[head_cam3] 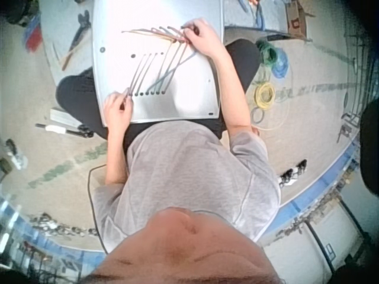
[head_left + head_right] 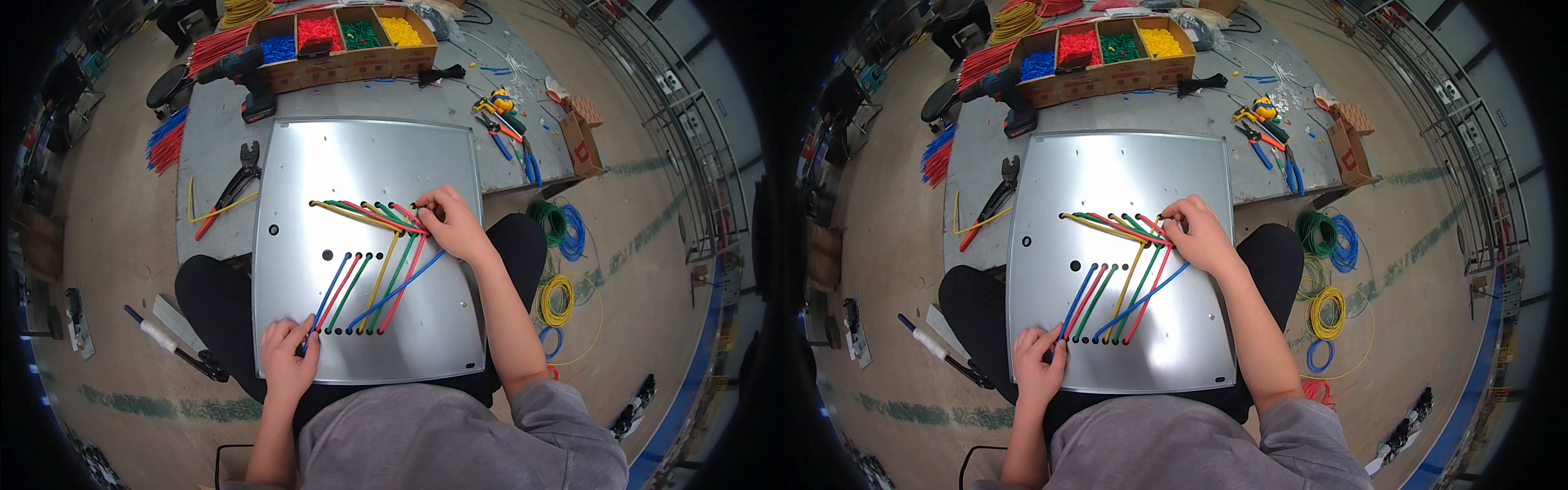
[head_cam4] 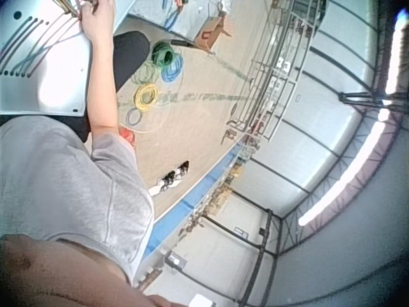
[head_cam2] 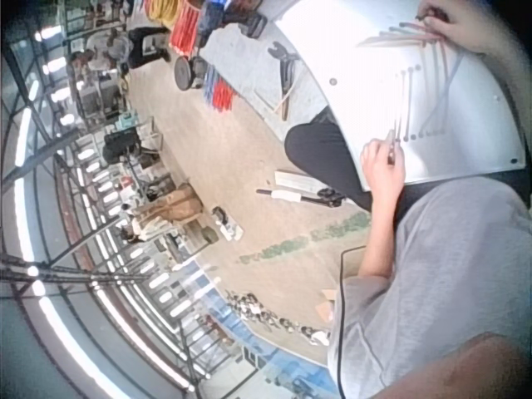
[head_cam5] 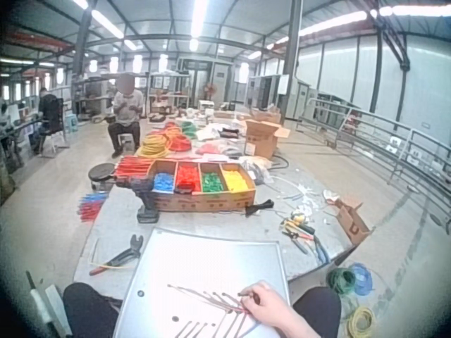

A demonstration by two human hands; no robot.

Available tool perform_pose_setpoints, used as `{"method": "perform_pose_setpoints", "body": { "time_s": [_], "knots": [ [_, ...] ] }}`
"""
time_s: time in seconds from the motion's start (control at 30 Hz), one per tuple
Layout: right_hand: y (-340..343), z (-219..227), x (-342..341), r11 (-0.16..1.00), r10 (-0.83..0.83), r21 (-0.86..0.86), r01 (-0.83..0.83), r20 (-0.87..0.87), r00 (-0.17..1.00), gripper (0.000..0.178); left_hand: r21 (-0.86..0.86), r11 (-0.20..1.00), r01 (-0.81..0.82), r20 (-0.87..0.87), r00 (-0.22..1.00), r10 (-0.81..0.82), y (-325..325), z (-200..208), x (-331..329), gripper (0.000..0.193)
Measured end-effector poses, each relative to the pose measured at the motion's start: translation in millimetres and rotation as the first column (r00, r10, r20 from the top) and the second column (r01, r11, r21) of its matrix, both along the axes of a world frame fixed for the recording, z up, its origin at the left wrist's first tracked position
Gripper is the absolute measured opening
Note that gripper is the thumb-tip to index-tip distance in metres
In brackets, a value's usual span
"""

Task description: The person threads colored wires through holes in a metal plate, then lifts the plate to reveal an electrical panel with circuit breakers. They continue inserting and arranging wires into the panel while referencing a paper document.

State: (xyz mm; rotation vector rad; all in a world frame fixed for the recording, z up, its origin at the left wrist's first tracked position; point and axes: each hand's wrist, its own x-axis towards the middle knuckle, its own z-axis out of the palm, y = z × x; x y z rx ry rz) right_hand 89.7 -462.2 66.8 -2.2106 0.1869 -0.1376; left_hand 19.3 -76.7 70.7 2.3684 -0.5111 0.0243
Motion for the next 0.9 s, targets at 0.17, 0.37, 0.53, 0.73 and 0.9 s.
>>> {"method": "perform_pose_setpoints", "body": {
  "time_s": [0.17, 0.37, 0.53, 0.73, 0.9],
  "knots": [
    [-0.3, -0.5, 0.4, 1.000, 0.003, 0.001, -0.003, -0.002, 1.000, 0.021, 0.006, 1.000, 0.002, 0.002, 1.000, -0.002, 0.7, -0.4, 0.3, 0.027],
    [-0.5, 4.8, -0.8, 1.000, 0.002, -0.003, -0.003, -0.020, 1.000, 0.022, 0.016, 1.000, 0.025, 0.013, 1.000, -0.025, -0.1, 4.2, 2.1, 0.033],
    [10.0, 30.5, -37.7, 0.961, 0.068, -0.276, -0.017, 0.175, 0.982, 0.025, -0.006, 1.000, -0.022, -0.089, 0.996, 0.021, 6.4, 37.2, -5.3, 0.046],
    [19.9, 55.7, -163.6, 0.937, -0.003, -0.347, 0.034, 0.090, 0.996, 0.022, 0.154, 0.952, -0.263, 0.002, 0.964, 0.266, 69.0, 53.7, -5.8, 0.029],
    [22.1, 55.3, -250.2, 0.950, -0.286, -0.193, 0.244, -0.231, 0.930, 0.011, 0.416, 0.859, -0.297, -0.311, 0.842, 0.442, 76.6, 54.0, -23.5, 0.029]
  ]
}}
